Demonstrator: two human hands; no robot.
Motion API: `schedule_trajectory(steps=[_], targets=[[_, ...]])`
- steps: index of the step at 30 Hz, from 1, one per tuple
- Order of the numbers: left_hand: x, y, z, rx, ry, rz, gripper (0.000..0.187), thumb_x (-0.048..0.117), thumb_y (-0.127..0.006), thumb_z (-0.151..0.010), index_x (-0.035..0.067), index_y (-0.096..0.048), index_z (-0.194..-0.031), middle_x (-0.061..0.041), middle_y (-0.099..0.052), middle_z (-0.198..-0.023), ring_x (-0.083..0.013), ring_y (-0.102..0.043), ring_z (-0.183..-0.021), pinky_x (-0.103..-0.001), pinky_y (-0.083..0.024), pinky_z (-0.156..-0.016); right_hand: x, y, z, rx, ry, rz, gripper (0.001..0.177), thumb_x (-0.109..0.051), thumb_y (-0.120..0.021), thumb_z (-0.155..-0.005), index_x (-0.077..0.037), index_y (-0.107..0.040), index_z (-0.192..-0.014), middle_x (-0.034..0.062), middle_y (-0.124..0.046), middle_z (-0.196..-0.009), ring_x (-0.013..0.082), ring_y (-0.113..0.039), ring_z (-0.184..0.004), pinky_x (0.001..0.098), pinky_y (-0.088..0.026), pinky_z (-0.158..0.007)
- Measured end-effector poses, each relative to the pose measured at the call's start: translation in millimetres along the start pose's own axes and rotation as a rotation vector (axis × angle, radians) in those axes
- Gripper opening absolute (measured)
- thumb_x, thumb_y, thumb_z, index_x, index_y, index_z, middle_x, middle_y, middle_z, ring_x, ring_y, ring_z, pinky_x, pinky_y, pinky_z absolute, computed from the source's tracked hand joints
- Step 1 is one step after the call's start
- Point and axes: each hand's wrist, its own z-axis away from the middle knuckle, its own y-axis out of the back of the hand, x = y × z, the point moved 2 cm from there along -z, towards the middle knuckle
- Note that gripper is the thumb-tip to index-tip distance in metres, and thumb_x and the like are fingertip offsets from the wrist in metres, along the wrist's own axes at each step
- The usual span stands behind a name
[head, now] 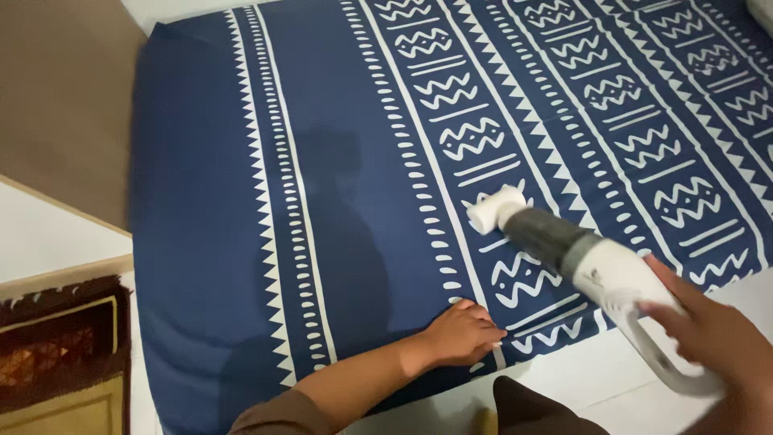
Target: The person vacuums a bedsheet using a handheld vacuum cleaner, moving the device across the surface while smoothing the fabric with their other hand.
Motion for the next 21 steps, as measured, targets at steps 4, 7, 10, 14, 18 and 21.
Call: schedule_trajectory(steps=[4,7,10,14,18,21], targets=[[0,2,0,0.005,-0.010,-0.015,0.026,0.022,-0.064,-0.098,0.012,-0.076,-0.118,0.000,-0.077,-0.105,-0.0202,-0.064,-0.111,-0.038,-0.040,-0.103,-52,-7,-30,0.034,0.041,-0.031,0.079,-0.046,-0.058,-0.094,-0.052,-0.027,-0.167,0.0203,-0.077,-0.095,0.0336,-0.076,-0.076,0.0448,-0.060,-0.078],[2,4,0,0.026,-0.004,0.001,0.025,0.023,-0.065,-0.097,0.012,-0.076,-0.117,0.001,-0.077,-0.105,-0.0197,-0.065,-0.112,-0.037,-0.041,-0.104,-115,-25,-80,0.062,0.213,-0.168,0.082,-0.046,-0.054,-0.092,-0.046,-0.021,-0.167,0.0295,-0.075,-0.113,0.0472,-0.076,-0.101,0.0516,-0.056,-0.093],[3,5,-1,0.019,-0.003,-0.008,0.025,0.024,-0.066,-0.096,0.012,-0.076,-0.116,0.000,-0.077,-0.105,-0.0203,-0.065,-0.112,-0.037,-0.041,-0.102,-182,-47,-136,0.125,0.310,-0.143,0.082,-0.044,-0.055,-0.097,-0.045,-0.010,-0.165,0.0315,-0.065,-0.126,0.0502,-0.064,-0.116,0.0544,-0.049,-0.100],[2,5,-4,-0.034,-0.001,-0.011,0.027,0.024,-0.066,-0.099,0.011,-0.075,-0.120,-0.001,-0.077,-0.107,-0.0201,-0.064,-0.111,-0.037,-0.040,-0.101,-237,-72,-186,0.248,0.452,-0.150,0.084,-0.045,-0.055,-0.101,-0.032,-0.004,-0.166,0.0356,-0.067,-0.118,0.0531,-0.064,-0.110,0.0543,-0.049,-0.098],[2,5,0,-0.006,-0.001,-0.014,0.029,0.024,-0.066,-0.097,0.012,-0.075,-0.121,-0.001,-0.077,-0.107,-0.0198,-0.065,-0.112,-0.037,-0.041,-0.102,-243,-78,-180,0.217,0.449,-0.202,0.083,-0.043,-0.051,-0.101,-0.032,-0.003,-0.167,0.0341,-0.069,-0.112,0.0510,-0.069,-0.103,0.0525,-0.052,-0.096],[1,3,0,0.003,-0.005,-0.011,0.029,0.023,-0.066,-0.095,0.012,-0.075,-0.121,-0.001,-0.077,-0.107,-0.0202,-0.065,-0.113,-0.038,-0.041,-0.102,-220,-61,-145,0.124,0.386,-0.164,0.083,-0.041,-0.050,-0.099,-0.037,-0.003,-0.166,0.0321,-0.070,-0.112,0.0501,-0.069,-0.106,0.0524,-0.051,-0.098]])
